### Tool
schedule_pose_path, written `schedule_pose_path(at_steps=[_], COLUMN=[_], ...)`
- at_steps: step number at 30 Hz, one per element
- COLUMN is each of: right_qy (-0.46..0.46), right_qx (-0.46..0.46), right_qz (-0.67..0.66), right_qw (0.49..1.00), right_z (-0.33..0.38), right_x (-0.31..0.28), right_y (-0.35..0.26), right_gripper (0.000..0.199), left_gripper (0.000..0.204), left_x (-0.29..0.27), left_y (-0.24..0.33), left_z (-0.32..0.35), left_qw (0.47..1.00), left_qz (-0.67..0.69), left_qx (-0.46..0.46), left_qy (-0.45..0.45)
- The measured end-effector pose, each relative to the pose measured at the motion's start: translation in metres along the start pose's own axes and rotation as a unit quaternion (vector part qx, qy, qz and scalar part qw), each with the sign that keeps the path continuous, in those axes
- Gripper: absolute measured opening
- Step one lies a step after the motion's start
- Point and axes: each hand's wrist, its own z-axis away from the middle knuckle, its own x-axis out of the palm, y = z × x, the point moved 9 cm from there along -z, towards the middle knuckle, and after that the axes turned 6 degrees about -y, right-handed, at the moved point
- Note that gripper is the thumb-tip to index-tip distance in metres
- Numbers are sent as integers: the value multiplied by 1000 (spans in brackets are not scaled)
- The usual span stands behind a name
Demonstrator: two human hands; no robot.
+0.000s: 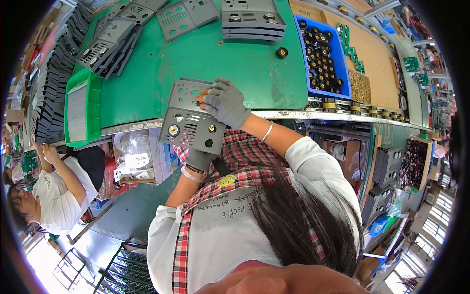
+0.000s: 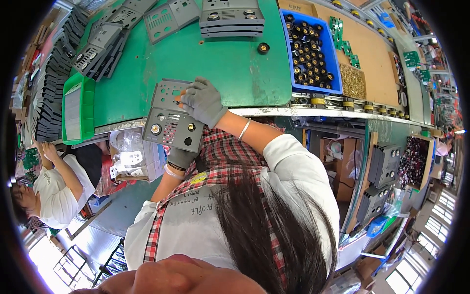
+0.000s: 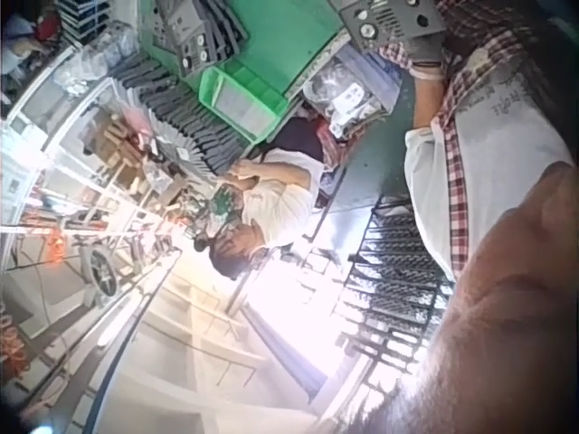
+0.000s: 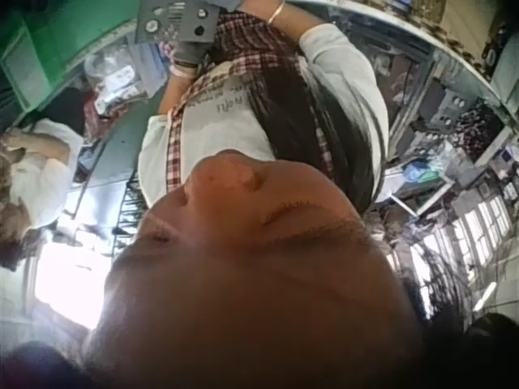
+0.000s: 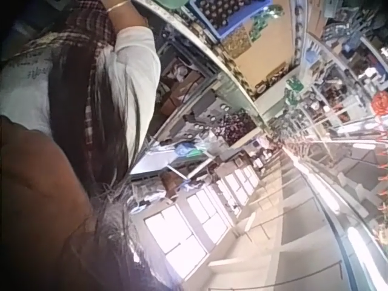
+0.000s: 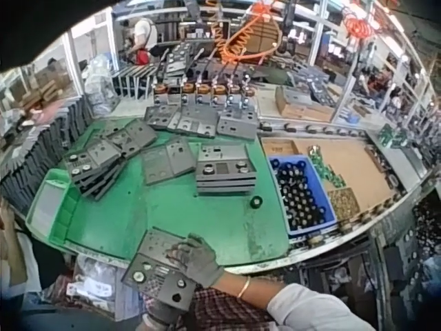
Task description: Assembling small electrical or mechanical components onto a metal faceplate at a factory workstation.
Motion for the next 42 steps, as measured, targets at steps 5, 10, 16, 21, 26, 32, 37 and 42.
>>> schedule_pose_path(at_steps=[5, 10, 16, 21, 26, 32, 37, 42], right_qy=[6, -103, -220, -297, -297, -391, -421, -381], right_qx=[-3, -61, -27, 41, 4, -46, -49, -150], right_qz=[-3, -81, -111, -1, 26, 20, 38, 12], right_qw=[1000, 989, 969, 954, 955, 919, 905, 912], right_z=[-3, 3, 15, 4, 6, 9, 4, -1], right_x=[-2, 0, 12, 12, 15, 21, 21, 24], right_y=[1, -12, -21, -30, -33, -33, -38, -44], right_gripper=[16, 17, 24, 24, 27, 26, 21, 19], left_gripper=[26, 33, 52, 58, 54, 52, 54, 51], left_x=[-16, -13, -44, -15, -25, -5, 12, 3], left_y=[20, -12, 12, -16, -10, -22, -40, -30], left_z=[-3, -4, -22, -15, -21, -9, 2, -7], left_qw=[990, 994, 993, 943, 959, 957, 876, 863], left_qz=[-120, 77, 99, 322, 274, 276, 445, 473], left_qx=[49, -77, -38, -76, -70, -80, -179, -155], left_qy=[55, 8, 60, 32, 33, 36, 48, 79])
